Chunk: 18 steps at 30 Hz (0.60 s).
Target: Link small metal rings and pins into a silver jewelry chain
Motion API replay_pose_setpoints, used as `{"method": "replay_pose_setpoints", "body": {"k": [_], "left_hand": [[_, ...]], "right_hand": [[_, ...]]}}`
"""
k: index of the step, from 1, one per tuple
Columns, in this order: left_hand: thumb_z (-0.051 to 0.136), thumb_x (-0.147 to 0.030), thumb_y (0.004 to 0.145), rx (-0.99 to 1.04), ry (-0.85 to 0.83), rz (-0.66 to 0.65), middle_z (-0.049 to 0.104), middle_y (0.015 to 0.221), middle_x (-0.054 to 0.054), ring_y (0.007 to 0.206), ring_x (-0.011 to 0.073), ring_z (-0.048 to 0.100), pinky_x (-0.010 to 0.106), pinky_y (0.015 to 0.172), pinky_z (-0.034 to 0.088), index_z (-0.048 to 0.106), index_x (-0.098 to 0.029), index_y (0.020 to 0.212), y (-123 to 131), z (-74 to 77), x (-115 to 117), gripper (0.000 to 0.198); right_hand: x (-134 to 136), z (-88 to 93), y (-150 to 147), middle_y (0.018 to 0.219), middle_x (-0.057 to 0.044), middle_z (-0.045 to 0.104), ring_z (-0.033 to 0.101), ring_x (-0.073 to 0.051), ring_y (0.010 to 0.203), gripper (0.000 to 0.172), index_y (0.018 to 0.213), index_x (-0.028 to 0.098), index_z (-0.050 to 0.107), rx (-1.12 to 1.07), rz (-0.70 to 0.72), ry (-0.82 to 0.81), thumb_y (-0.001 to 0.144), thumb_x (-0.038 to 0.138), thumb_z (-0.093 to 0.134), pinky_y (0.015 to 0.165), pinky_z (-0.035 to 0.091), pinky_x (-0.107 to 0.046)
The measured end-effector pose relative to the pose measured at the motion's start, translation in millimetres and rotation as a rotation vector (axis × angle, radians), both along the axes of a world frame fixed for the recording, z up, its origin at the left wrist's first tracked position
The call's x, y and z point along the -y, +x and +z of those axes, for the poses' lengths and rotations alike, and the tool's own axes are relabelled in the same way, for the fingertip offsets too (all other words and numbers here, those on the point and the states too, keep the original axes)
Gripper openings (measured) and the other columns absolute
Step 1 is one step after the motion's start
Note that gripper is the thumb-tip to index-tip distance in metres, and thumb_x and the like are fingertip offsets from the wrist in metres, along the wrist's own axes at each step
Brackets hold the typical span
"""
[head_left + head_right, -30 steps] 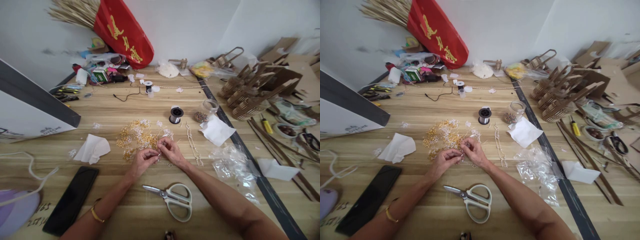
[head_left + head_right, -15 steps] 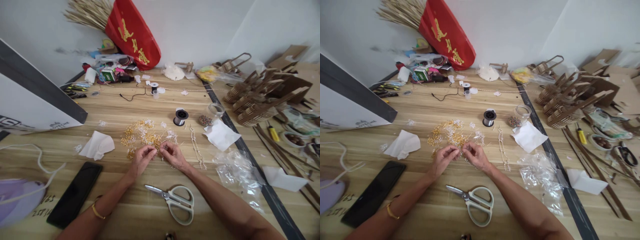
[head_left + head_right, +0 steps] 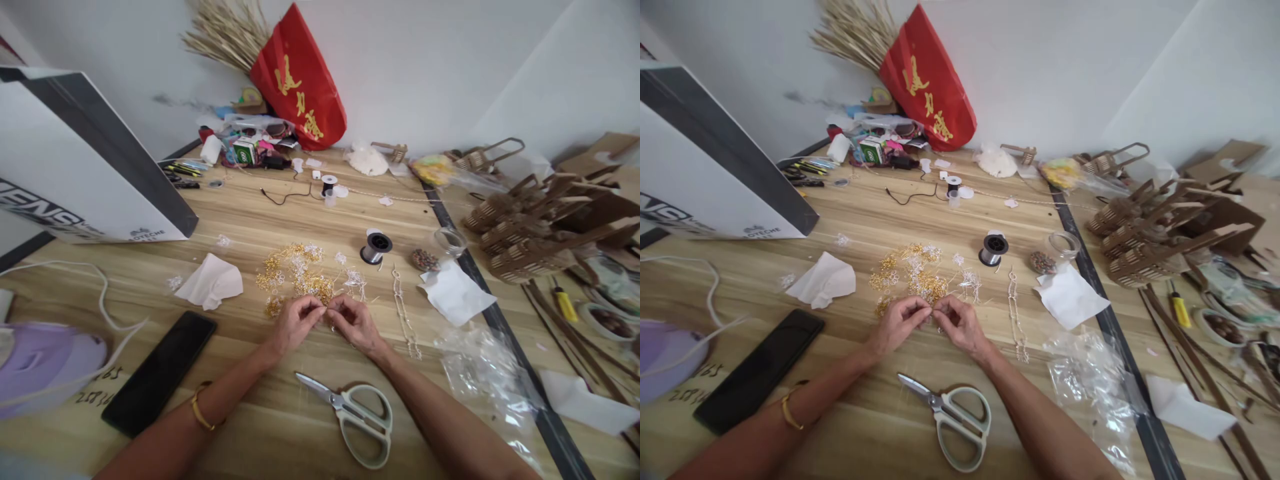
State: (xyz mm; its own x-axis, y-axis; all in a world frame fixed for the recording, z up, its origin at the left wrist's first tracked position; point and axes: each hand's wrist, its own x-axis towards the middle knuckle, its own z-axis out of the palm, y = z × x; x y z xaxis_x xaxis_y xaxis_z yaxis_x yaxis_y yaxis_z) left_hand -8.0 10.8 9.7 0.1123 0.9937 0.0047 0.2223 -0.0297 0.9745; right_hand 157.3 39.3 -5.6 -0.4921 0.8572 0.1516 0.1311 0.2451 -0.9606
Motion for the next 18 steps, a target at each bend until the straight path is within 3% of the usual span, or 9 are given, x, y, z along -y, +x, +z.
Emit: {"method": "replay_pose_setpoints", "body": {"k": [18], "left_hand": [[0.055, -0.024, 0.08, -0.199, 0.155, 0.033, 0.063, 0.066, 0.001, 0.062, 0.0122, 0.056, 0.022, 0.06, 0.044, 0.062, -0.015, 0.074, -5.3, -4.7, -2.7, 0.014]], "right_hand": [[-2.8, -2.8, -0.4, 0.063, 0.0, 0.056, 0.047, -0.01, 0.053, 0.017, 0.081, 0.015, 0.059, 0.08, -0.008, 0.065, 0.085, 0.031, 0.055, 0.049, 0.036, -0.02]]}}
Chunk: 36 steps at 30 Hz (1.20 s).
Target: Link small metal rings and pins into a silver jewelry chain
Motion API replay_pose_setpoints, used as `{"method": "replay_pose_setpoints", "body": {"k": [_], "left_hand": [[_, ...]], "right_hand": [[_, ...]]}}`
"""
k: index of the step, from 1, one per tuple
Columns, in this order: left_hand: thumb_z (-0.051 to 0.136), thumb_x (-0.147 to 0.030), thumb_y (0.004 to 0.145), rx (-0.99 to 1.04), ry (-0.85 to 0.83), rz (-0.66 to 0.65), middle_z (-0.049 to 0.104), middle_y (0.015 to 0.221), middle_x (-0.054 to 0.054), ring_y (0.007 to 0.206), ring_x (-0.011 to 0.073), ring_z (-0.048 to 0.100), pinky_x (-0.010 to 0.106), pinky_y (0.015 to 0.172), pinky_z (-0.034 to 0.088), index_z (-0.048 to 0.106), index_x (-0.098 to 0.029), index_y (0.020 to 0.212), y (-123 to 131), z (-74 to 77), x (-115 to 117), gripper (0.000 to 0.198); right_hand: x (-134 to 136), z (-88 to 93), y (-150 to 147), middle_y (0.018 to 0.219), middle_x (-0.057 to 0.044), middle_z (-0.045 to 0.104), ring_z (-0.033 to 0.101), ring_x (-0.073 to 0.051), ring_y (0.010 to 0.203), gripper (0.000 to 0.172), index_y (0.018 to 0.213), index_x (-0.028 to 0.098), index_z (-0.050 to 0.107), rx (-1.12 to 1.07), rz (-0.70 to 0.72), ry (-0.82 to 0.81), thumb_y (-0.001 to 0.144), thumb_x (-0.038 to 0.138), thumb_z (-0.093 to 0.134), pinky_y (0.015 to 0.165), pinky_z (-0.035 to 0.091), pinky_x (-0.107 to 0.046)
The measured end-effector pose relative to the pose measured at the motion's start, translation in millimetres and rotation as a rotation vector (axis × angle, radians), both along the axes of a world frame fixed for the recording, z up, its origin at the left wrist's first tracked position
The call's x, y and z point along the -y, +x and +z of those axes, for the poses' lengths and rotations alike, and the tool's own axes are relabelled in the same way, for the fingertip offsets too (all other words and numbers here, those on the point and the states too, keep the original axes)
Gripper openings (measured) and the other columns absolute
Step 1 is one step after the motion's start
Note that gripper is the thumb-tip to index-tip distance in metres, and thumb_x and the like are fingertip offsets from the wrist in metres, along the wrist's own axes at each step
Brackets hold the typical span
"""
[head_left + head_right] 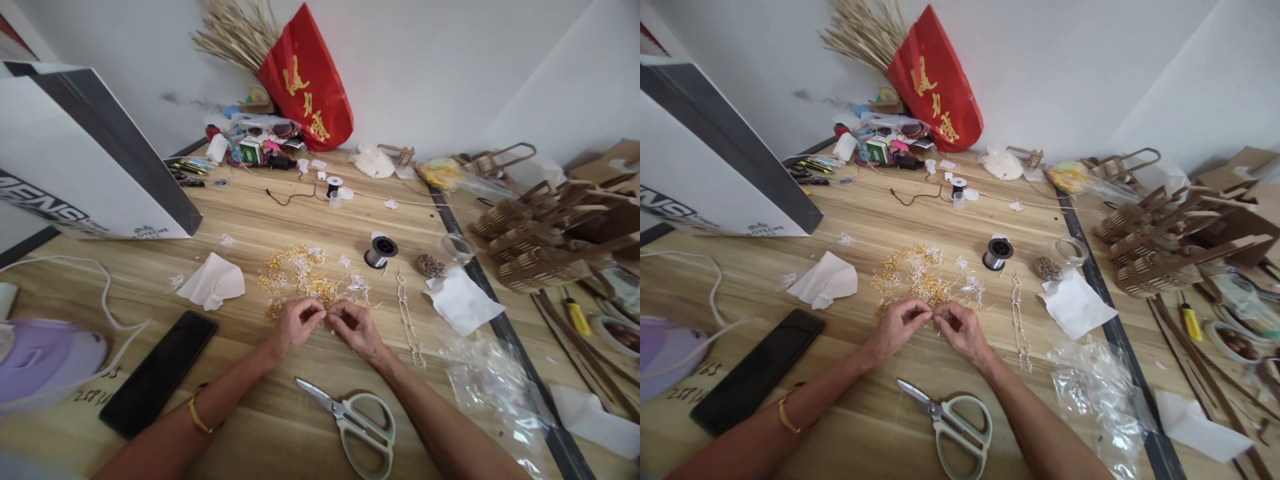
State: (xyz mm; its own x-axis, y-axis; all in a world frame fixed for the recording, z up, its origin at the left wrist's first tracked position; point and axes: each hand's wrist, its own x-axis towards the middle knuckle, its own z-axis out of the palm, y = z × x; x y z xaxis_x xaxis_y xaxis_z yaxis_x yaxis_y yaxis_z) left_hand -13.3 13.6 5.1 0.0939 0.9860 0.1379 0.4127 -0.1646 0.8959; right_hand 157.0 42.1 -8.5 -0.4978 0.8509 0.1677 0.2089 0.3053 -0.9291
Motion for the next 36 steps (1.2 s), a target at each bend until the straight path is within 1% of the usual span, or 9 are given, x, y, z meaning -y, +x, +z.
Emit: {"method": "replay_pose_setpoints", "body": {"k": [5, 10, 19, 25, 32, 36], "left_hand": [[0.056, -0.023, 0.079, 0.012, 0.015, 0.0, 0.066, 0.07, 0.002, 0.063, 0.0126, 0.058, 0.022, 0.061, 0.045, 0.063, -0.015, 0.076, -1.9, -2.5, -2.0, 0.011], [0.055, -0.022, 0.08, -0.017, 0.01, 0.004, 0.065, 0.068, 0.003, 0.062, 0.0123, 0.057, 0.022, 0.06, 0.044, 0.063, -0.014, 0.076, -2.0, 1.1, -1.6, 0.012], [0.054, -0.022, 0.081, -0.062, 0.036, 0.001, 0.065, 0.069, 0.002, 0.064, 0.0128, 0.058, 0.023, 0.062, 0.045, 0.062, -0.015, 0.075, -2.2, 0.1, -1.7, 0.012], [0.054, -0.021, 0.081, -0.074, 0.047, 0.005, 0.065, 0.069, 0.002, 0.063, 0.0122, 0.057, 0.022, 0.062, 0.044, 0.062, -0.016, 0.074, -3.3, 2.3, -2.9, 0.011], [0.056, -0.024, 0.08, -0.086, 0.045, -0.001, 0.066, 0.069, 0.002, 0.063, 0.0123, 0.057, 0.023, 0.062, 0.045, 0.063, -0.016, 0.074, -6.4, 5.7, -4.9, 0.012], [0.056, -0.026, 0.081, -0.061, 0.053, 0.051, 0.067, 0.072, 0.003, 0.067, 0.0134, 0.059, 0.023, 0.064, 0.046, 0.064, -0.016, 0.075, -13.6, 8.8, -8.3, 0.015]], "right_hand": [[-0.6, 0.4, -0.2, 0.063, -0.001, 0.056, 0.047, -0.01, 0.054, 0.017, 0.08, 0.015, 0.06, -0.007, 0.001, -0.021, 0.085, 0.031, 0.055, 0.049, 0.037, -0.02], [-1.4, -1.2, -0.6, 0.066, -0.002, 0.058, 0.049, -0.011, 0.056, 0.016, 0.083, 0.015, 0.062, 0.008, 0.004, -0.032, 0.084, 0.03, 0.055, 0.051, 0.037, -0.021], [-1.4, 1.2, -0.7, 0.062, 0.0, 0.054, 0.046, -0.01, 0.053, 0.017, 0.08, 0.015, 0.06, 0.005, 0.013, -0.029, 0.084, 0.031, 0.055, 0.049, 0.036, -0.02], [-1.9, -0.6, -0.7, 0.063, 0.0, 0.054, 0.045, -0.009, 0.054, 0.017, 0.082, 0.015, 0.06, -0.01, 0.028, -0.039, 0.084, 0.03, 0.054, 0.05, 0.036, -0.021], [-3.9, -1.8, 1.1, 0.063, 0.0, 0.054, 0.045, -0.01, 0.054, 0.019, 0.082, 0.016, 0.06, -0.015, 0.014, -0.038, 0.086, 0.033, 0.053, 0.05, 0.036, -0.021], [-5.2, -2.5, 2.2, 0.062, 0.001, 0.053, 0.043, -0.009, 0.053, 0.019, 0.082, 0.016, 0.058, -0.037, -0.004, -0.05, 0.087, 0.033, 0.052, 0.05, 0.035, -0.021]]}}
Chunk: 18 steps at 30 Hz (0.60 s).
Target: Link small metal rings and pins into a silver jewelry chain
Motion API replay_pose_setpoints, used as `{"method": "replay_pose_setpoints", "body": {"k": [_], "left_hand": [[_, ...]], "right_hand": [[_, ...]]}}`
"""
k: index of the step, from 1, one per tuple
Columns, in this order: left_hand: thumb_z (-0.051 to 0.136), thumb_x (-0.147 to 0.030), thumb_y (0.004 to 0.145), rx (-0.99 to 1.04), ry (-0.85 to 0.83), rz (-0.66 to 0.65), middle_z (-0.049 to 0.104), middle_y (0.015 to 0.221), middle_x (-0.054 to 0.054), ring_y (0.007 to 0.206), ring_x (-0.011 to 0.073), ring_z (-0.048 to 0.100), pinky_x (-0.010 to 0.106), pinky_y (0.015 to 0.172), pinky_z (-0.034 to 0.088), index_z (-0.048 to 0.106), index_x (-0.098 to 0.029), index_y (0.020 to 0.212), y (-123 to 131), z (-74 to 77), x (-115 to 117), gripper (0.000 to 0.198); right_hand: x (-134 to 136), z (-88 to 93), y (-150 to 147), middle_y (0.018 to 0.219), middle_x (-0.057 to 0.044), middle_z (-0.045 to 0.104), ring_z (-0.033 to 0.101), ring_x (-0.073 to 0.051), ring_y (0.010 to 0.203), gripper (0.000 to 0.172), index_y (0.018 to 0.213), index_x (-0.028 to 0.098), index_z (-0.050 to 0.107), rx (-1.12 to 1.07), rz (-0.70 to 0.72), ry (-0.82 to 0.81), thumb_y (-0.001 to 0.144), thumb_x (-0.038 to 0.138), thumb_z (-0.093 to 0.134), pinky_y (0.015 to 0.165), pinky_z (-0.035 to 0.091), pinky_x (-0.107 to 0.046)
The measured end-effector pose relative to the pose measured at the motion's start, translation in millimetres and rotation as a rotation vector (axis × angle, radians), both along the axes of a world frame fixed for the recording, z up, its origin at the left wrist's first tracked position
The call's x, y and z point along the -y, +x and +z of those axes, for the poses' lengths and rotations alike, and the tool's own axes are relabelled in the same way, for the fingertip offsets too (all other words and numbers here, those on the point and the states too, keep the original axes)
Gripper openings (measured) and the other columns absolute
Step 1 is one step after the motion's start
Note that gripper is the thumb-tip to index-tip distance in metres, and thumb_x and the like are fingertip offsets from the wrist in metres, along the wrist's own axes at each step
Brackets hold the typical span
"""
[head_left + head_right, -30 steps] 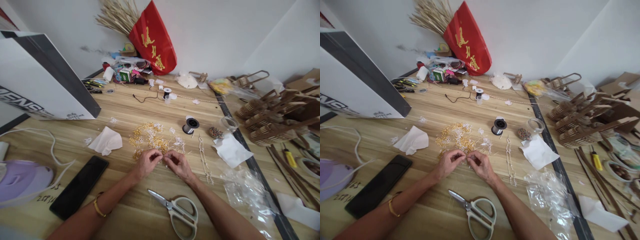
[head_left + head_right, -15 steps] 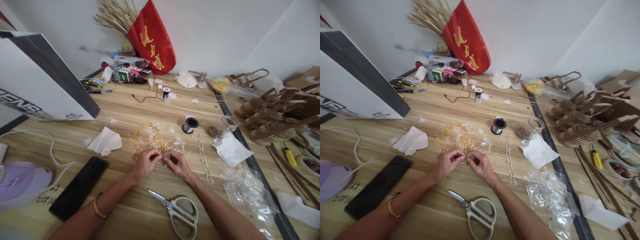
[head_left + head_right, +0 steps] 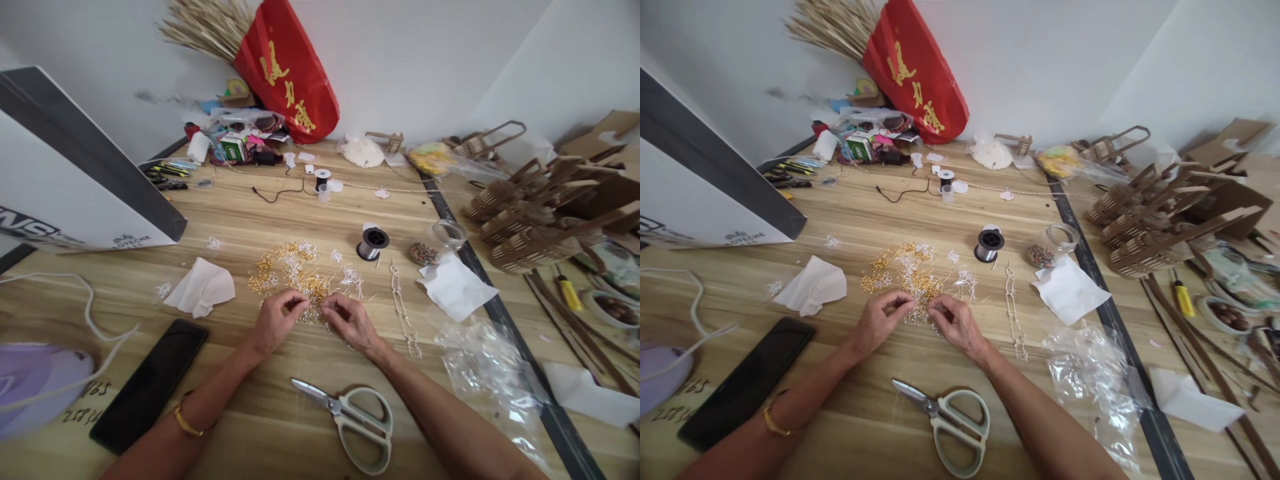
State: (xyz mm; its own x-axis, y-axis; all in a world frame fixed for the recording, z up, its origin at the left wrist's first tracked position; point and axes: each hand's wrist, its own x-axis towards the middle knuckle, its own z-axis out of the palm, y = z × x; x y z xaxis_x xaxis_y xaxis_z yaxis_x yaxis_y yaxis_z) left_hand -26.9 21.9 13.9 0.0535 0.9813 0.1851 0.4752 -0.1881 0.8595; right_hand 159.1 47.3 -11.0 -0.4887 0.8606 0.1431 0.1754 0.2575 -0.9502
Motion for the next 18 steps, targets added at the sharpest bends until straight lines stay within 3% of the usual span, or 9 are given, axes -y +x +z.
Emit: {"method": "replay_pose_setpoints", "body": {"k": [7, 12, 18], "left_hand": [[0.053, -0.029, 0.083, -0.076, 0.096, 0.207, 0.07, 0.089, 0.006, 0.082, 0.0175, 0.063, 0.029, 0.077, 0.048, 0.067, -0.017, 0.087, -24.3, -4.4, -14.0, 0.019], [0.049, -0.023, 0.085, -0.29, 0.228, 0.128, 0.067, 0.096, 0.008, 0.095, 0.0212, 0.058, 0.037, 0.089, 0.045, 0.067, -0.018, 0.095, -33.5, -14.7, -21.3, 0.021], [0.047, -0.017, 0.087, -0.489, 0.253, 0.005, 0.063, 0.105, 0.008, 0.103, 0.022, 0.051, 0.04, 0.093, 0.04, 0.064, -0.018, 0.104, -31.5, -21.9, -20.3, 0.024]], "right_hand": [[-1.4, -2.2, 0.7, 0.063, 0.001, 0.05, 0.043, -0.01, 0.053, 0.023, 0.082, 0.016, 0.056, -0.057, -0.048, -0.07, 0.087, 0.038, 0.052, 0.048, 0.035, -0.021], [-1.8, -0.9, 0.6, 0.06, 0.002, 0.047, 0.041, -0.009, 0.052, 0.023, 0.081, 0.016, 0.056, -0.069, -0.049, -0.086, 0.087, 0.038, 0.052, 0.047, 0.032, -0.021], [-2.4, 0.1, 1.0, 0.06, 0.002, 0.048, 0.041, -0.009, 0.052, 0.021, 0.081, 0.016, 0.056, -0.057, -0.054, -0.059, 0.086, 0.036, 0.052, 0.048, 0.033, -0.021]]}}
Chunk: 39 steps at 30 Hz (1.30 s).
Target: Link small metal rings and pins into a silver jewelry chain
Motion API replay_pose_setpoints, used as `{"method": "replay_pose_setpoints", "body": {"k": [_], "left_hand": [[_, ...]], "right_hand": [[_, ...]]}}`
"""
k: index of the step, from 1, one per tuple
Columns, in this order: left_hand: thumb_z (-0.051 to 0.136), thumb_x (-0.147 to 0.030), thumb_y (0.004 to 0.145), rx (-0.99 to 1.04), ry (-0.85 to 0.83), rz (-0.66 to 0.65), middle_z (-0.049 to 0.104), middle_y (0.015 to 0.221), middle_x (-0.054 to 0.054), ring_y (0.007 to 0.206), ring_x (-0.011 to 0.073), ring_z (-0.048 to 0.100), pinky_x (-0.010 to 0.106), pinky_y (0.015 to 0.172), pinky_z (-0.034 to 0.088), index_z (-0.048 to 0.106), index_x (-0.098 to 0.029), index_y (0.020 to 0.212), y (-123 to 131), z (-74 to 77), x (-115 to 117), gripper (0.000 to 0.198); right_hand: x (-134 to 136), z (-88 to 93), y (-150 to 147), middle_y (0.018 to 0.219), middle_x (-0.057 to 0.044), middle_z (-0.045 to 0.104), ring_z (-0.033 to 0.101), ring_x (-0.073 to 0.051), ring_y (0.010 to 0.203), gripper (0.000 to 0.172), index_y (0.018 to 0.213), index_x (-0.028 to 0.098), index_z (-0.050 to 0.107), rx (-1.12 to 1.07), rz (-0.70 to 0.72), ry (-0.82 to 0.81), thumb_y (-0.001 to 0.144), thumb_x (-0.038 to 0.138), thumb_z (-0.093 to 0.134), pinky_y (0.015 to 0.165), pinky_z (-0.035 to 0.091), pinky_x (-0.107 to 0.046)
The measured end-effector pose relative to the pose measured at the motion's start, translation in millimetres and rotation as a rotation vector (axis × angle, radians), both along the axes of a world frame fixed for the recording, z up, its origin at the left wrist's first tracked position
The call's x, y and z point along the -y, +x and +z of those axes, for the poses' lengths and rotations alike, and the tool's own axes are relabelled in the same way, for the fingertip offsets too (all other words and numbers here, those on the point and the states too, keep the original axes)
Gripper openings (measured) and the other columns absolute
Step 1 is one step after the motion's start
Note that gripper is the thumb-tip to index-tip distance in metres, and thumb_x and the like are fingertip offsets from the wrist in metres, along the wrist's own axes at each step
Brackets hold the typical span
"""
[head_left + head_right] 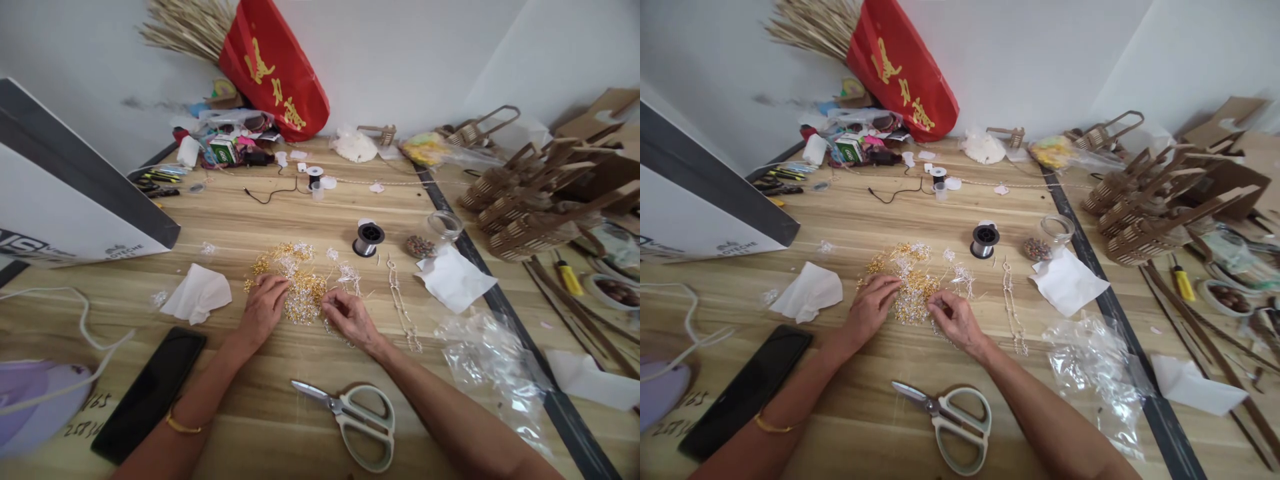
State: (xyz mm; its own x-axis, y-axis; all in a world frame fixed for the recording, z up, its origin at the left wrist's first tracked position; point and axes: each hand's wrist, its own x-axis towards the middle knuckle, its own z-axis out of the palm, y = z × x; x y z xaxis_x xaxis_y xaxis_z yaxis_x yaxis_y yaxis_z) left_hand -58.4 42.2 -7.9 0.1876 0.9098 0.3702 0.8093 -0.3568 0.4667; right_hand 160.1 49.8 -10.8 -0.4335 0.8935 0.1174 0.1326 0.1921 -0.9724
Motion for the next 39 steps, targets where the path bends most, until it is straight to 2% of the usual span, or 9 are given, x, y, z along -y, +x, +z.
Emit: {"method": "replay_pose_setpoints", "body": {"k": [4, 10, 20, 28, 34, 39], "left_hand": [[0.047, -0.018, 0.087, -0.04, -0.015, -0.039, 0.062, 0.106, 0.007, 0.105, 0.0224, 0.049, 0.04, 0.093, 0.04, 0.064, -0.018, 0.102, 2.7, 2.6, 1.2, 0.023], [0.052, -0.017, 0.085, -0.015, 0.015, -0.064, 0.066, 0.087, 0.005, 0.097, 0.0212, 0.053, 0.039, 0.09, 0.04, 0.066, -0.019, 0.081, 2.2, 2.6, 0.1, 0.015], [0.053, -0.017, 0.084, -0.059, 0.039, -0.043, 0.059, 0.093, 0.007, 0.094, 0.0214, 0.05, 0.039, 0.087, 0.043, 0.066, -0.018, 0.101, 0.2, -4.5, -0.3, 0.021], [0.051, -0.007, 0.082, -0.012, 0.057, -0.127, 0.056, 0.093, 0.006, 0.097, 0.0207, 0.048, 0.038, 0.087, 0.044, 0.071, -0.02, 0.086, 2.0, -0.4, 0.3, 0.024], [0.048, 0.001, 0.077, 0.064, 0.08, -0.079, 0.057, 0.093, 0.006, 0.097, 0.0207, 0.051, 0.04, 0.089, 0.043, 0.067, -0.018, 0.071, 0.6, 1.9, -0.6, 0.027], [0.05, -0.003, 0.078, 0.106, 0.116, -0.024, 0.058, 0.089, 0.006, 0.093, 0.0201, 0.054, 0.039, 0.088, 0.044, 0.068, -0.018, 0.081, 1.1, 3.8, -2.2, 0.023]], "right_hand": [[-0.1, 0.4, 0.1, 0.06, 0.002, 0.049, 0.041, -0.009, 0.052, 0.019, 0.081, 0.016, 0.056, 0.009, 0.005, 0.009, 0.087, 0.033, 0.051, 0.049, 0.033, -0.021], [-0.2, -1.4, 0.3, 0.06, 0.003, 0.047, 0.041, -0.009, 0.051, 0.017, 0.082, 0.016, 0.055, -0.002, 0.012, 0.002, 0.087, 0.032, 0.051, 0.048, 0.033, -0.02], [0.0, -1.8, 0.9, 0.06, 0.003, 0.048, 0.042, -0.009, 0.053, 0.019, 0.084, 0.015, 0.055, 0.008, 0.022, 0.001, 0.088, 0.033, 0.051, 0.05, 0.033, -0.02], [-0.8, -5.2, 0.6, 0.063, 0.002, 0.049, 0.043, -0.009, 0.054, 0.018, 0.084, 0.016, 0.055, -0.004, 0.022, -0.004, 0.088, 0.033, 0.051, 0.05, 0.035, -0.02], [-0.6, -3.5, 0.7, 0.062, 0.002, 0.048, 0.042, -0.009, 0.053, 0.018, 0.083, 0.016, 0.055, -0.004, 0.028, -0.009, 0.088, 0.033, 0.051, 0.049, 0.034, -0.02], [-0.3, -2.7, 0.8, 0.062, 0.002, 0.048, 0.043, -0.009, 0.053, 0.017, 0.084, 0.016, 0.055, 0.0, 0.027, -0.008, 0.087, 0.032, 0.051, 0.05, 0.034, -0.02]]}}
